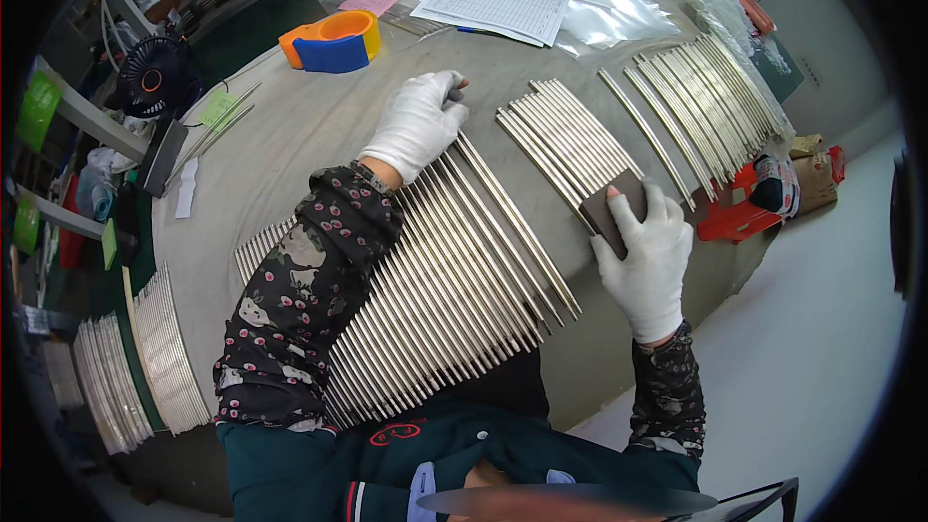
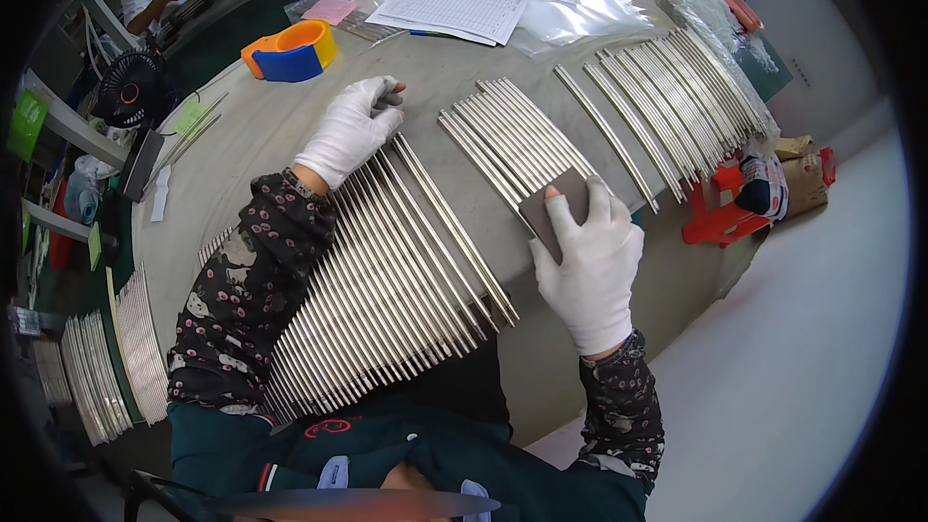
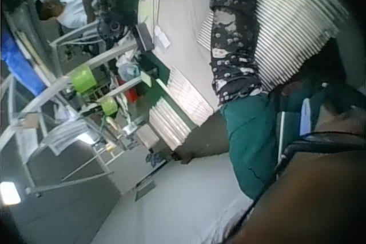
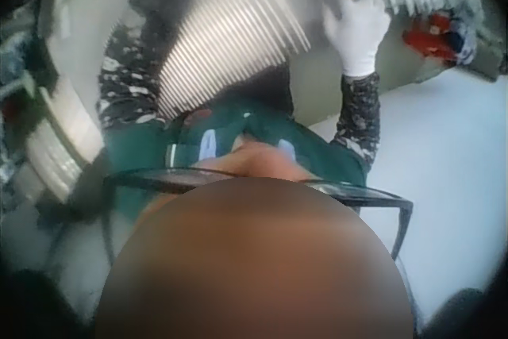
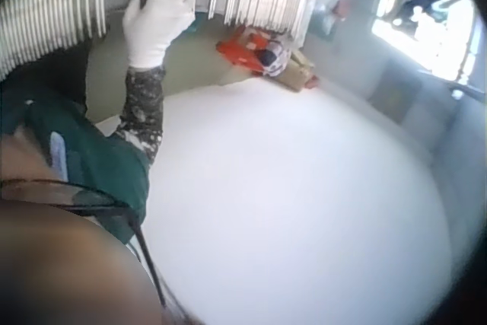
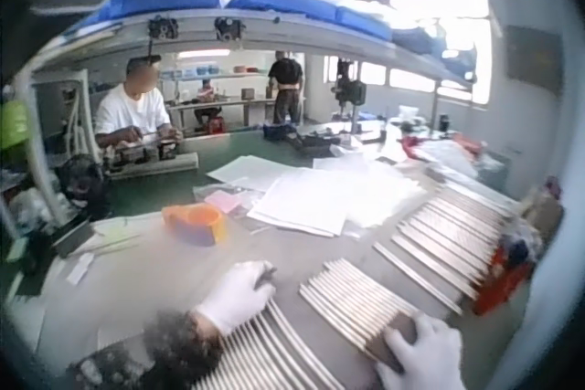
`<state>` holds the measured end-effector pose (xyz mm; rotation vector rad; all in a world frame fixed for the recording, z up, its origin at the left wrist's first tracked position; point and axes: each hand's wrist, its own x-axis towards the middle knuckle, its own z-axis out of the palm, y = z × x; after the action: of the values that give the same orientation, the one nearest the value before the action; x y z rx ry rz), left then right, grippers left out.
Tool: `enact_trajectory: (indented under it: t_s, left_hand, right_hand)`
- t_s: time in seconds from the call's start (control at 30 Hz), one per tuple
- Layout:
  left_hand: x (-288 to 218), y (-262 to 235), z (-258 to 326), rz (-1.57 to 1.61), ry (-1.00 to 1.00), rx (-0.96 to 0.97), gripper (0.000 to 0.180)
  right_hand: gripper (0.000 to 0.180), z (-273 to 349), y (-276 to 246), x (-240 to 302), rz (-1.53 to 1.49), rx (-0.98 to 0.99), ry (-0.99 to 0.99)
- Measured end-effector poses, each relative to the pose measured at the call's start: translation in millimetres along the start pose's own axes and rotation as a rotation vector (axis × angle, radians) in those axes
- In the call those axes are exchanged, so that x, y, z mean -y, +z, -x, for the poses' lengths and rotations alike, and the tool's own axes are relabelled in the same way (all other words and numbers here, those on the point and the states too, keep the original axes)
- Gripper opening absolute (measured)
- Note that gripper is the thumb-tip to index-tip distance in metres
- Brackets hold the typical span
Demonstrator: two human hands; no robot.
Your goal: The recorder uses a sanding block to smooth the surfaces and ends of many thin wooden sticks laid out on a table.
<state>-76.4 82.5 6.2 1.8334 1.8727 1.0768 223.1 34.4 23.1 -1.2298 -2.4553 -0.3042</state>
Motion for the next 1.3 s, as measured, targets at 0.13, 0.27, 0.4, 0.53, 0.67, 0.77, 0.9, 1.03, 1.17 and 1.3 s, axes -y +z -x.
enact_trajectory:
  t_s: [0.13, 0.27, 0.4, 0.53, 0.67, 0.77, 0.9, 1.03, 1.17, 1.3]
  left_hand:
    - [18, -28, 20, -0.178, 0.293, 0.197, 0.038]
    - [22, -36, 34, -0.415, 0.442, 0.44, 0.051]
    - [23, -26, 37, -0.574, 0.394, 0.511, 0.06]
    - [15, -21, 32, -0.6, 0.373, 0.508, 0.063]
    - [13, -14, 29, -0.608, 0.38, 0.499, 0.064]
    - [10, -11, 27, -0.639, 0.365, 0.507, 0.065]
    - [12, -10, 27, -0.64, 0.372, 0.498, 0.066]
    - [14, -12, 28, -0.625, 0.387, 0.493, 0.068]
    - [15, -16, 29, -0.622, 0.385, 0.508, 0.068]
    - [16, -19, 30, -0.631, 0.378, 0.516, 0.068]
  right_hand:
    - [0.058, 5, -6, 2, -0.029, -0.023, 0.038]
    - [0.058, 13, -11, 10, -0.111, 0.051, 0.041]
    - [0.059, 18, -14, 13, -0.133, 0.031, 0.025]
    - [0.06, 21, -20, 19, -0.177, 0.062, 0.0]
    - [0.06, 25, -19, 21, -0.17, 0.077, -0.015]
    - [0.061, 26, -15, 20, -0.17, 0.084, -0.022]
    - [0.061, 25, -14, 20, -0.178, 0.078, -0.025]
    - [0.061, 24, -13, 20, -0.189, 0.072, -0.028]
    - [0.061, 23, -11, 21, -0.191, 0.081, -0.039]
    - [0.056, 6, -7, 20, -0.231, 0.007, -0.023]
